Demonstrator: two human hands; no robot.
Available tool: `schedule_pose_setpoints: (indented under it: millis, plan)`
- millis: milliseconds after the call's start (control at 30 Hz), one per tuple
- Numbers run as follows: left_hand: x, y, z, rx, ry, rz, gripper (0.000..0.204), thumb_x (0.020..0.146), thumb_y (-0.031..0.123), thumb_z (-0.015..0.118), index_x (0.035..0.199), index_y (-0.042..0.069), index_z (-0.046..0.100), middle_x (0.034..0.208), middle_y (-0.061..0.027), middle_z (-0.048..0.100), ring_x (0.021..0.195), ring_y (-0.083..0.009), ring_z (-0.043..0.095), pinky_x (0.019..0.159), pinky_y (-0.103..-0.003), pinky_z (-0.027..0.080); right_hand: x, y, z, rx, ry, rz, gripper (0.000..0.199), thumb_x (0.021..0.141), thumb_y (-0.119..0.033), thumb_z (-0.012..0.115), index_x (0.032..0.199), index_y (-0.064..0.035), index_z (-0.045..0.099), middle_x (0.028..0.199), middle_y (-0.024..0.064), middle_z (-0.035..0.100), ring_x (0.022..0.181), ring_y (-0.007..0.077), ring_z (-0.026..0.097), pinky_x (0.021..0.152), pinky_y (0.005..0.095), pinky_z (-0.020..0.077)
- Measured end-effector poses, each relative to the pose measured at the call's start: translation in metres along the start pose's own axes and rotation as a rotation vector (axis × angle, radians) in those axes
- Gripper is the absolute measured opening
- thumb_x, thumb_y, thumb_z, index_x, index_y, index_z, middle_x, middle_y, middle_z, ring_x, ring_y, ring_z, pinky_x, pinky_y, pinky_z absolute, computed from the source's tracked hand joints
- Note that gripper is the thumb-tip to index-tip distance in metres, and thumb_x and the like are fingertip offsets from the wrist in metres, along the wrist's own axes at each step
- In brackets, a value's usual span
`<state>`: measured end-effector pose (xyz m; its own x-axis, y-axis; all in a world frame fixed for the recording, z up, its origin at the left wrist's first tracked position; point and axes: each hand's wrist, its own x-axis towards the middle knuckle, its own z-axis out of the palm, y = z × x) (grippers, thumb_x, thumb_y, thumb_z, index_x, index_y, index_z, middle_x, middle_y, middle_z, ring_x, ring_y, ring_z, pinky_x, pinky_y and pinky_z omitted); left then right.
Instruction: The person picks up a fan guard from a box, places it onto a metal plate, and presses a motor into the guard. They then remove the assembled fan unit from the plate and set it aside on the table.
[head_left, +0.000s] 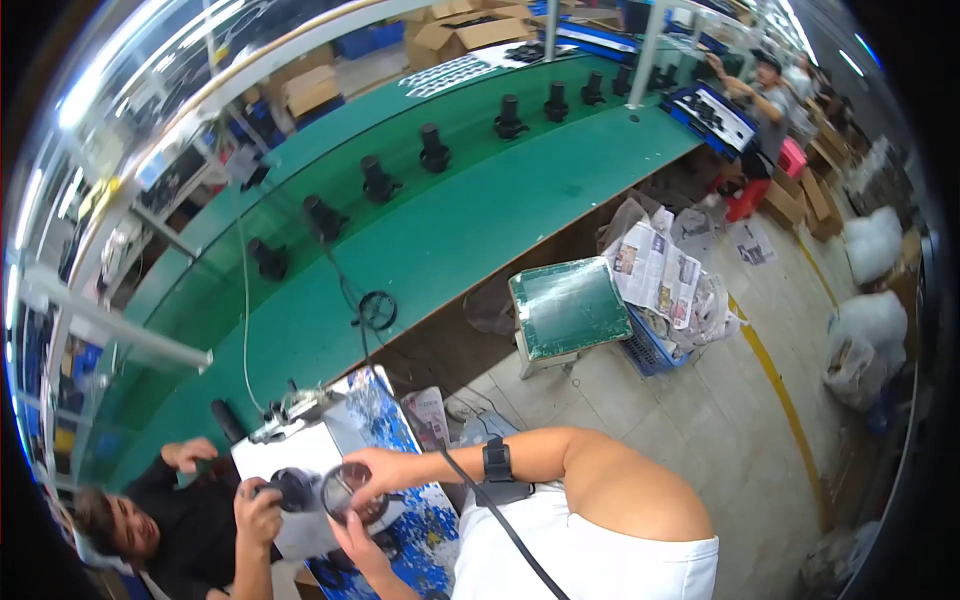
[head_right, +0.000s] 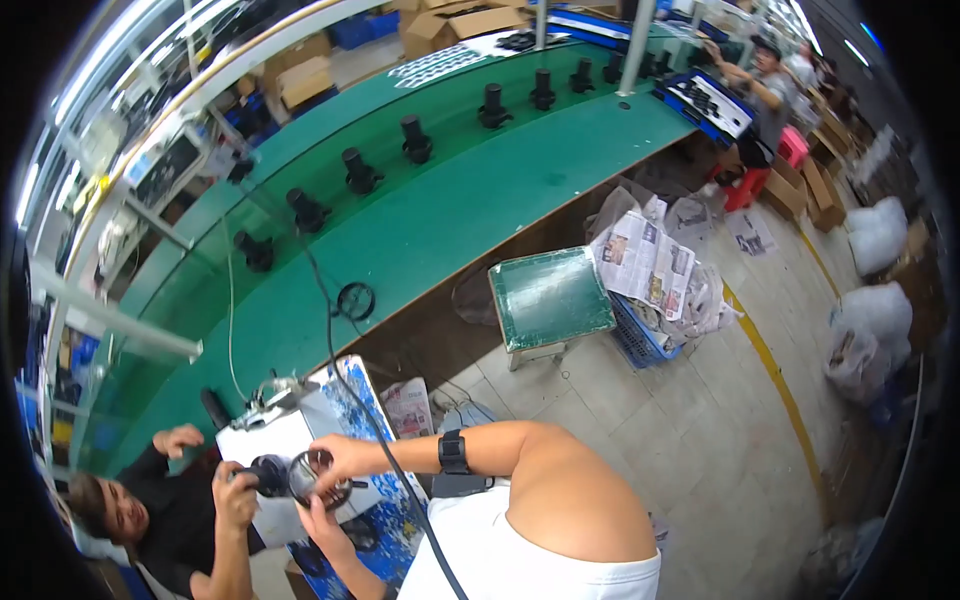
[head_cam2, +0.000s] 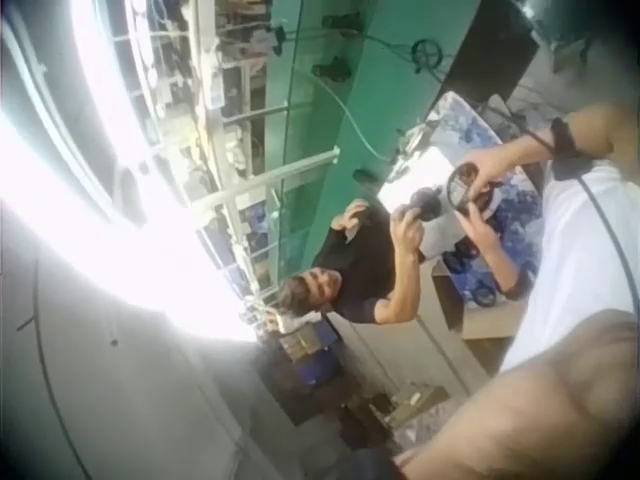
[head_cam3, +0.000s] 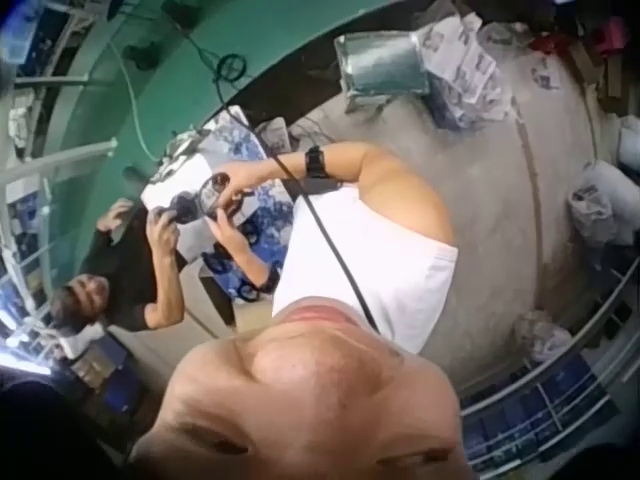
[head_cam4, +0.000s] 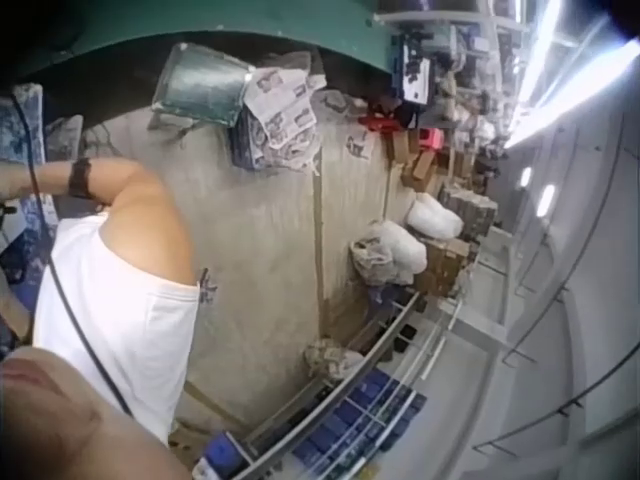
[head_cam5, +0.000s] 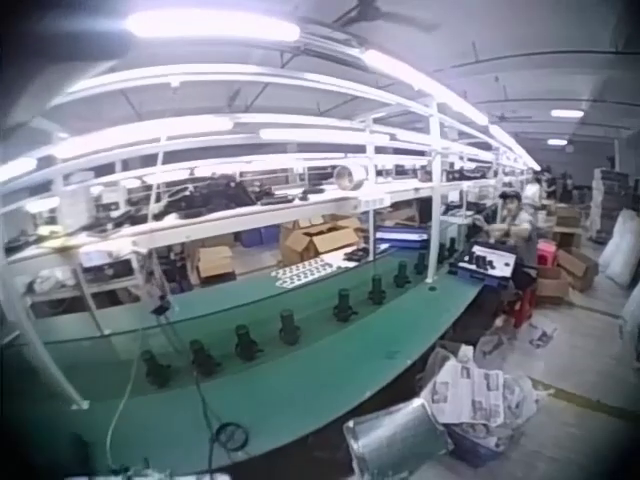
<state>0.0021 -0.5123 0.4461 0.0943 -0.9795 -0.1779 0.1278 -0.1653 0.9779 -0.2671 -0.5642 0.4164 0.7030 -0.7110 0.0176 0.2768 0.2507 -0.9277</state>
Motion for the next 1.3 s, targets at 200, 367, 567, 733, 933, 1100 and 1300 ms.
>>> schedule_pose_setpoints:
  millis: [200, 367, 567, 733, 933, 1100, 1300]
  plan:
    - [-0.04, -0.013, 0.154, 0.241, 0.092, 0.072, 0.033, 0.098, 0.019, 0.05, 0.121, -0.003, 0.049, 0.102, -0.0102, 0.061, 0.091, -0.0161, 0.059, 0.08, -0.03, 0.049, -0.017, -0.052, -0.028, -0.065, 0.144, 0.116, 0.041, 0.074, -0.012, 0.079, 0.106, 0.0025, 0.057, 0.091, 0.0089, 0.064, 0.084, 0.0153, 0.064, 0.074, 0.0282, 0.0527]
    - [-0.036, -0.03, 0.17, 0.122, 0.216, 0.11, 0.026, 0.094, 0.025, 0.055, 0.096, 0.0, 0.049, 0.081, -0.0105, 0.059, 0.075, -0.0131, 0.053, 0.067, -0.032, 0.045, -0.013, -0.05, -0.028, -0.088, 0.237, 0.114, 0.033, 0.073, -0.002, 0.067, 0.104, 0.0028, 0.058, 0.09, 0.0071, 0.064, 0.082, 0.0144, 0.061, 0.073, 0.0284, 0.0511]
    - [-0.041, -0.038, 0.146, -0.114, 0.497, 0.168, 0.02, 0.095, 0.02, 0.054, 0.099, 0.0, 0.053, 0.089, -0.0044, 0.06, 0.078, -0.0093, 0.053, 0.068, -0.027, 0.045, 0.027, -0.033, -0.003, -0.252, 0.061, 0.156, 0.034, 0.073, 0.001, 0.063, 0.107, 0.0015, 0.057, 0.093, 0.0066, 0.064, 0.086, 0.0134, 0.06, 0.078, 0.0272, 0.0488]
    - [-0.039, -0.021, 0.131, -0.231, 0.496, 0.161, 0.016, 0.095, 0.016, 0.054, 0.097, 0.0, 0.054, 0.084, -0.0017, 0.058, 0.073, -0.0048, 0.051, 0.064, -0.021, 0.045, 0.039, -0.035, 0.009, -0.23, -0.026, 0.15, 0.028, 0.081, -0.003, 0.064, 0.107, 0.0027, 0.054, 0.093, 0.0068, 0.063, 0.081, 0.0119, 0.06, 0.07, 0.0257, 0.0511]
    - [-0.027, -0.038, 0.133, -0.043, 0.602, 0.224, 0.024, 0.083, 0.016, 0.068, 0.093, -0.001, 0.054, 0.078, -0.0024, 0.059, 0.07, -0.0067, 0.052, 0.061, -0.025, 0.046, 0.047, -0.016, -0.003, -0.337, -0.072, 0.114, 0.024, 0.079, -0.002, 0.061, 0.102, 0.003, 0.055, 0.089, 0.0059, 0.062, 0.077, 0.0098, 0.059, 0.065, 0.0235, 0.0509]
    - [-0.009, -0.045, 0.114, 0.301, 0.686, 0.073, 0.035, 0.077, 0.019, 0.073, 0.098, -0.001, 0.053, 0.075, -0.0063, 0.062, 0.074, -0.0131, 0.062, 0.065, -0.029, 0.05, 0.062, -0.007, 0.001, -0.434, -0.04, -0.039, 0.02, 0.077, -0.003, 0.061, 0.094, 0.0036, 0.055, 0.084, 0.0061, 0.061, 0.073, 0.0114, 0.059, 0.063, 0.0246, 0.0484]
    - [-0.012, -0.04, 0.133, -0.283, 0.623, 0.305, 0.079, 0.088, 0.02, 0.068, 0.145, -0.001, 0.018, 0.126, -0.0194, 0.045, 0.106, -0.0211, 0.056, 0.081, -0.029, 0.051, 0.07, -0.009, 0.007, -0.929, 0.007, -0.395, 0.032, 0.073, -0.003, 0.069, 0.102, 0.002, 0.057, 0.092, 0.0202, 0.06, 0.082, 0.0386, 0.061, 0.071, 0.0403, 0.0497]
